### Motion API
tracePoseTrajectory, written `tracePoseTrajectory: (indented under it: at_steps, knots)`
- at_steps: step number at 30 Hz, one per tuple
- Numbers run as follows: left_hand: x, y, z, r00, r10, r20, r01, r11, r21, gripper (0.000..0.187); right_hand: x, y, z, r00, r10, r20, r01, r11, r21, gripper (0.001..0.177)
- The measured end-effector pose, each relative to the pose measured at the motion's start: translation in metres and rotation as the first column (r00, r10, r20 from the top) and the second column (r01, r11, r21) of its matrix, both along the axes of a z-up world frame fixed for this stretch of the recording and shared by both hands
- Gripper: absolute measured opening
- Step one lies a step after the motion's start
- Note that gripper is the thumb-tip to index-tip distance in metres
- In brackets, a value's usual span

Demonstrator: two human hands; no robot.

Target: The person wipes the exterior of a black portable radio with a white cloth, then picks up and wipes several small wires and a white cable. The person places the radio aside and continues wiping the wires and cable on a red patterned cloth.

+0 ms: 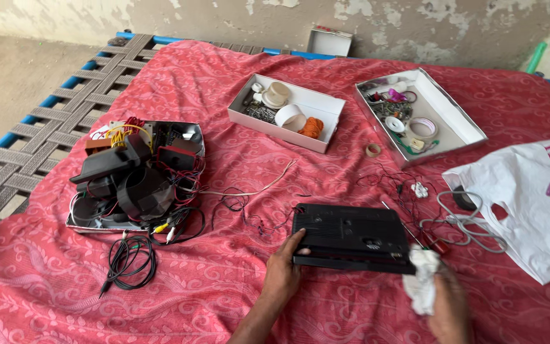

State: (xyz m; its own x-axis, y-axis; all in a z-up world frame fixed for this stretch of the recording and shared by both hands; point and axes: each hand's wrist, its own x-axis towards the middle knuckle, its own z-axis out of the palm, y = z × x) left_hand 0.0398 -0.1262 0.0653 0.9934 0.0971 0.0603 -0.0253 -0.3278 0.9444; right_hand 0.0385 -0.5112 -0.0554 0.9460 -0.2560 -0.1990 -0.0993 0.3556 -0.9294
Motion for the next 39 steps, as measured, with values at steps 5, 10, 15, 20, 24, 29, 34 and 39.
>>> tracePoseTrajectory:
  at_steps: [5, 10, 15, 20, 24, 29, 34, 39]
  knots:
    - [0.003, 0.001, -0.009, 0.985, 0.127, 0.117, -0.128, 0.992, -0.003, 0.063, 0.016, 0.011, -0.024, 0.977, -0.017, -0.211, 0.021, 1.000, 0.020, 0.032]
    - [0.001, 0.048, -0.028, 0.856, 0.373, -0.358, -0.197, 0.876, 0.441, 0.042, 0.025, 0.011, -0.020, 0.970, 0.037, -0.240, -0.034, 0.999, 0.017, 0.031]
    - [-0.043, 0.113, -0.048, 0.938, 0.267, -0.220, -0.338, 0.839, -0.426, 0.040, 0.022, 0.016, -0.026, 0.984, 0.058, -0.171, -0.040, 0.993, 0.109, 0.031]
    - [-0.087, 0.152, -0.022, 0.919, 0.305, -0.249, -0.390, 0.793, -0.469, 0.042, 0.016, 0.006, -0.018, 0.990, 0.126, -0.066, -0.115, 0.981, 0.155, 0.030]
    - [-0.111, 0.173, 0.041, 0.845, 0.503, -0.181, -0.532, 0.762, -0.368, 0.042, 0.024, 0.002, -0.015, 0.967, 0.131, -0.219, -0.126, 0.991, 0.038, 0.034]
    - [-0.097, 0.240, 0.123, 0.702, 0.712, 0.018, -0.631, 0.634, -0.446, 0.045, 0.033, -0.007, -0.027, 0.972, 0.148, -0.181, -0.163, 0.984, -0.069, 0.034]
    - [-0.078, 0.344, 0.149, 0.376, 0.863, 0.338, -0.616, 0.505, -0.604, 0.030, 0.034, -0.013, -0.031, 0.972, 0.139, -0.190, -0.155, 0.985, -0.076, 0.033]
    - [-0.034, 0.405, 0.087, 0.319, 0.920, 0.230, -0.710, 0.392, -0.585, 0.030, 0.024, -0.006, -0.010, 0.956, 0.259, -0.141, -0.254, 0.966, 0.056, 0.038]
